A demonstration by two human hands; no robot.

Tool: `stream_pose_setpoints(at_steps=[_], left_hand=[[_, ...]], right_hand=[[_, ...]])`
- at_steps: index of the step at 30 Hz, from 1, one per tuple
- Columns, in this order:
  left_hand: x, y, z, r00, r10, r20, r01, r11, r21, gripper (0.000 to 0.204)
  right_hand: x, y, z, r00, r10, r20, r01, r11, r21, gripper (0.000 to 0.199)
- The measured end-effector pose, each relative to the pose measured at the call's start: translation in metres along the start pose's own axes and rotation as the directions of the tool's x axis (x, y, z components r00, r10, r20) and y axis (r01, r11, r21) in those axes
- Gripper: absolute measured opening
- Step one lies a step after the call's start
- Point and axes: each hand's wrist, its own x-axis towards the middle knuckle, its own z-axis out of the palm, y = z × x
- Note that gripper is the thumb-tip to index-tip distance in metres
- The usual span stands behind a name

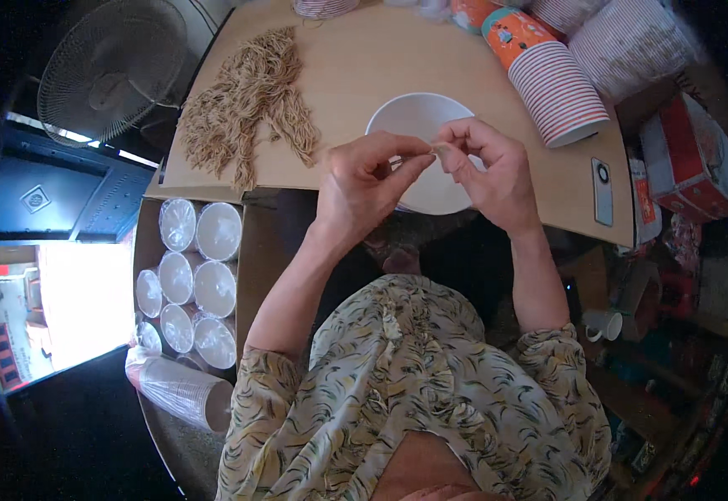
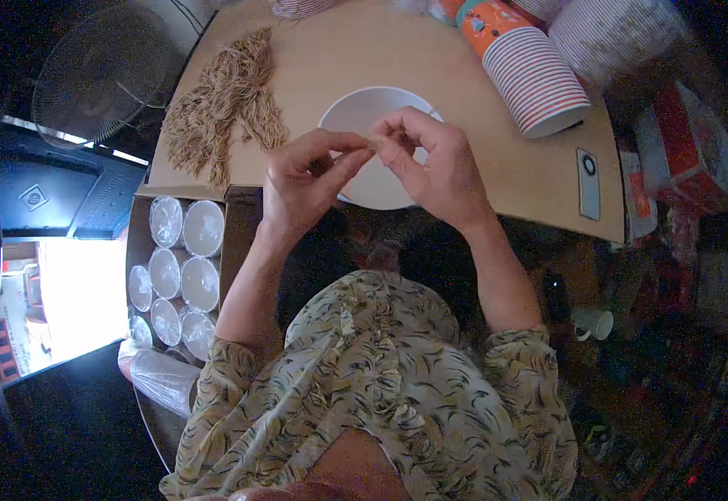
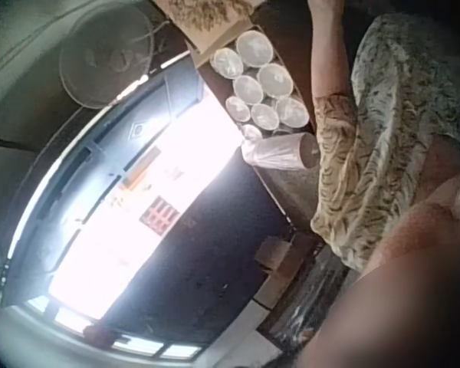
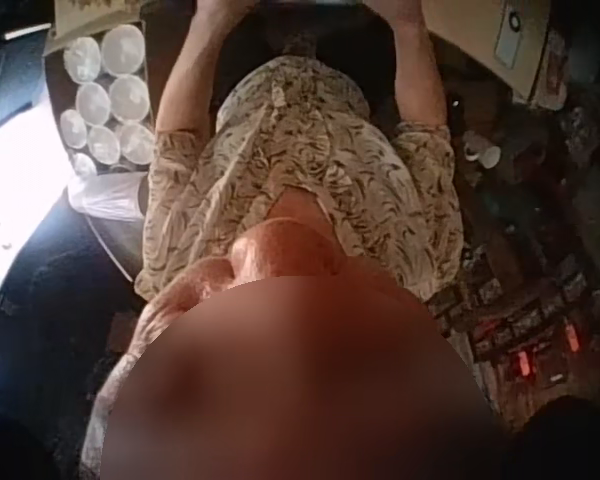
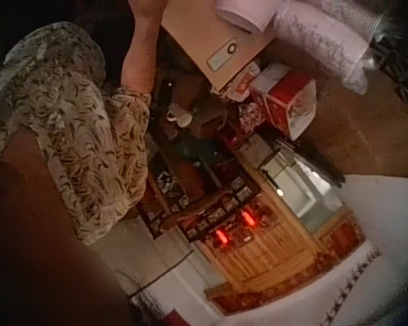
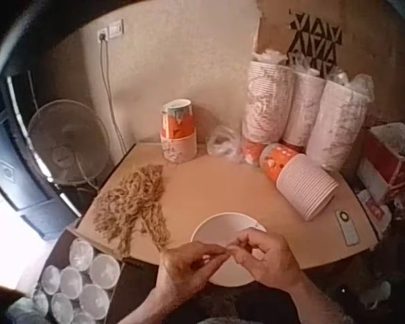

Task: Attaching thin cord strings to the rims of paper buckets for packaging.

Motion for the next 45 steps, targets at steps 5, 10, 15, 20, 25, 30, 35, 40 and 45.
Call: stream_pose_setpoints(at_steps=[5,10,15,20,25,30,35,40,45], left_hand=[[0.002,-0.001,-0.009,0.993,0.111,-0.04,-0.104,0.985,0.135,0.01],[-0.004,-0.026,-0.025,0.959,0.271,-0.087,-0.227,0.912,0.341,0.01],[-0.008,-0.026,-0.021,0.99,0.078,-0.119,-0.06,0.987,0.146,0.011],[-0.006,-0.029,-0.016,0.992,0.098,-0.084,-0.081,0.978,0.192,0.042],[-0.006,-0.036,0.005,0.979,-0.174,-0.11,0.183,0.98,0.077,0.07],[-0.007,-0.078,-0.003,0.971,-0.021,-0.236,0.038,0.997,0.067,0.034],[-0.009,-0.081,-0.019,0.9,-0.383,-0.205,0.214,0.801,-0.559,0.025],[-0.002,-0.08,-0.026,0.896,-0.361,-0.26,0.108,0.744,-0.66,0.022],[-0.01,-0.102,-0.036,0.9,-0.315,-0.3,0.078,0.796,-0.6,0.021]], right_hand=[[0.001,0.008,-0.005,0.996,0.006,0.093,0.007,0.99,-0.144,0.014],[-0.003,0.021,-0.027,0.974,0.145,-0.175,-0.084,0.946,0.313,0.008],[-0.001,0.052,-0.035,0.99,0.074,-0.122,0.028,0.735,0.677,0.005],[0.009,0.041,-0.023,0.989,-0.145,-0.034,0.126,0.7,0.703,0.008],[0.004,0.006,-0.002,0.986,-0.135,-0.096,0.165,0.837,0.521,0.009],[0.008,-0.035,0.01,0.892,-0.353,0.283,0.33,0.936,0.127,0.015],[0.021,-0.045,-0.007,0.882,-0.451,-0.135,0.461,0.886,0.05,0.046],[0.03,0.026,-0.013,0.998,-0.07,0.0,0.065,0.929,0.363,0.064],[0.029,0.038,0.005,0.811,0.292,0.507,-0.579,0.277,0.767,0.068]])
